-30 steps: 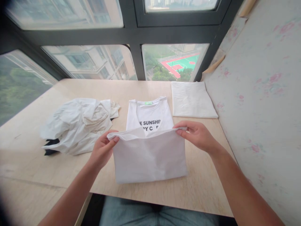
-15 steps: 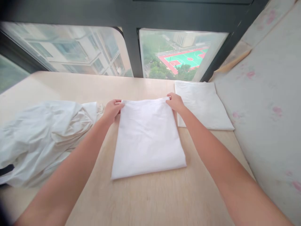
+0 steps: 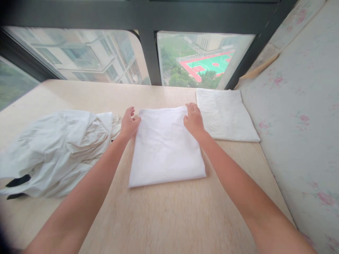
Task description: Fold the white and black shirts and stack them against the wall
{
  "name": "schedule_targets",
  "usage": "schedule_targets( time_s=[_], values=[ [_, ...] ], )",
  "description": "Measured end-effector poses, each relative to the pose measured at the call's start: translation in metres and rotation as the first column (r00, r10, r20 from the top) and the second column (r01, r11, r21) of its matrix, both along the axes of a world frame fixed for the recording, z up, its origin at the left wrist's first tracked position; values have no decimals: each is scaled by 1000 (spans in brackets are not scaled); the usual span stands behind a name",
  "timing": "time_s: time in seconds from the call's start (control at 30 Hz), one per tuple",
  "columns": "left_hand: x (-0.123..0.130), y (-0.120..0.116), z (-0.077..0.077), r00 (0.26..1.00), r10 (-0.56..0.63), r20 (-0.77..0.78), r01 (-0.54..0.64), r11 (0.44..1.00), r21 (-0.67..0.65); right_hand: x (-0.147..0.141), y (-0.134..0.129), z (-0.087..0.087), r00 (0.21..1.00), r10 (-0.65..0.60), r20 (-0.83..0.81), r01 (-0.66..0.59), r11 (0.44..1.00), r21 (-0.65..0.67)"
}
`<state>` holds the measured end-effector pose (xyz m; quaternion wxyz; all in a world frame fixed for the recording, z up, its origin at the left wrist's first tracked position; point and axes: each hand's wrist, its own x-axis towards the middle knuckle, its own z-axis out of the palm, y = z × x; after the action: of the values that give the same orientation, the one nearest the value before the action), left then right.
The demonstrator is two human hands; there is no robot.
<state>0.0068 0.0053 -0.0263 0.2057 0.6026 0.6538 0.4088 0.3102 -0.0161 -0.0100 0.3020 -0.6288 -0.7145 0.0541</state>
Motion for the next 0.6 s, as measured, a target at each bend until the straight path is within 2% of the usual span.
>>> schedule_targets(
  time_s=[0.1, 0.17, 0.23, 0.3, 0.37, 0.47, 0.53, 0.6],
  values=[
    [20, -60, 19, 955, -86, -283, 104, 993, 48, -16, -64, 4, 981, 163, 104, -157, 986, -62],
    [40, -114, 27, 873, -213, -438, 244, 970, 13, -24, -111, 2, 948, 274, 161, -255, 958, -129],
    [59, -164, 27, 769, -335, -544, 344, 935, -91, -27, -152, -5, 935, 301, 190, -270, 948, -171],
    [72, -201, 20, 698, -379, -608, 366, 918, -152, -24, -181, -14, 944, 263, 200, -229, 957, -179],
    [76, -221, 13, 670, -369, -644, 346, 923, -169, -18, -199, -23, 957, 208, 200, -176, 970, -167],
    [72, -229, 7, 685, -326, -651, 302, 941, -154, -7, -210, -32, 977, 146, 157, -124, 982, -140],
    [67, -231, 6, 718, -293, -632, 271, 953, -135, -2, -214, -35, 993, 104, 63, -97, 989, -110],
    [62, -236, 5, 784, -218, -581, 202, 975, -94, 2, -217, -37, 995, 25, -97, -33, 996, -84]
  ],
)
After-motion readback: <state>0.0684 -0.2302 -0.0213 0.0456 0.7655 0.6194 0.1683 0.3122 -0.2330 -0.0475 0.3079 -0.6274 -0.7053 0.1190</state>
